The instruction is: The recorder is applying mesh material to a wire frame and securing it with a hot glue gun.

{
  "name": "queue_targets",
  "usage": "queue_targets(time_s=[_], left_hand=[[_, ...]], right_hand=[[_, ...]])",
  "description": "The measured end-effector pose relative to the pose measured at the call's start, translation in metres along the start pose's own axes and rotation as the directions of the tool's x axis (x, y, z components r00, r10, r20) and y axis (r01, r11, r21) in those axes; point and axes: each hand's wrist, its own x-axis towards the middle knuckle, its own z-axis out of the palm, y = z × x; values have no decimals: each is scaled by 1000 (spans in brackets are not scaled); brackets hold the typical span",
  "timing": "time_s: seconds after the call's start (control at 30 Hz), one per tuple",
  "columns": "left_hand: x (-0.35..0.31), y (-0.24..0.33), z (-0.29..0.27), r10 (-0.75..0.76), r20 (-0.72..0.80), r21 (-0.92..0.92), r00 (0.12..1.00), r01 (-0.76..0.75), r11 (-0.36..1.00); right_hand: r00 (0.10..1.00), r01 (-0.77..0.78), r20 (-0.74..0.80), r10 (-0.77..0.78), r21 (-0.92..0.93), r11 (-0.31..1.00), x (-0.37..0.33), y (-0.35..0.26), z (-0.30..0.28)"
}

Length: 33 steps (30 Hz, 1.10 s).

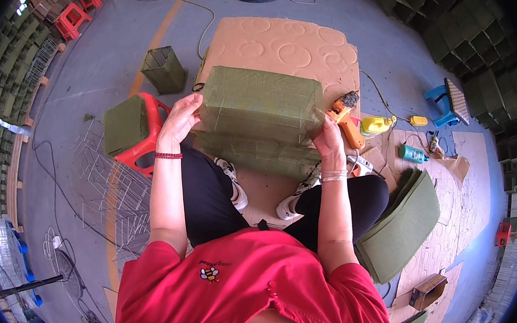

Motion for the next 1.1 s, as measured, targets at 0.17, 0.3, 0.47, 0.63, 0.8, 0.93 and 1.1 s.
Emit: queue_targets(time_s=[0.17, 0.3, 0.47, 0.63, 0.8, 0.93, 1.1], left_hand=[[-12, -2, 9, 217, -28, 345, 976, -194, 918], [-13, -2, 11, 279, -107, 395, 954, -217, 893], [-14, 2, 9, 287, -82, 396, 954, -233, 888], [-15, 6, 9, 228, 20, 298, 973, -223, 928], [-18, 8, 15, 77, 81, 321, 994, -99, 942], [-12, 3, 33, 76, -32, 348, 997, -60, 935], [-27, 24, 71, 346, -83, 522, 935, -255, 814]], right_hand=[[999, -17, 30, 17, 10, 1000, 4, -1, 0], [999, -6, -33, 7, 15, 1000, 4, -4, 3], [1000, 25, 9, -25, 8, 1000, 0, -10, 6], [999, 44, -28, -44, 20, 999, -1, -12, 2], [999, 43, -6, -43, -6, 999, -3, -14, -6], [996, 93, 21, -92, -34, 995, -5, -12, -12], [975, 203, 96, -199, -30, 979, 5, -12, -27]])
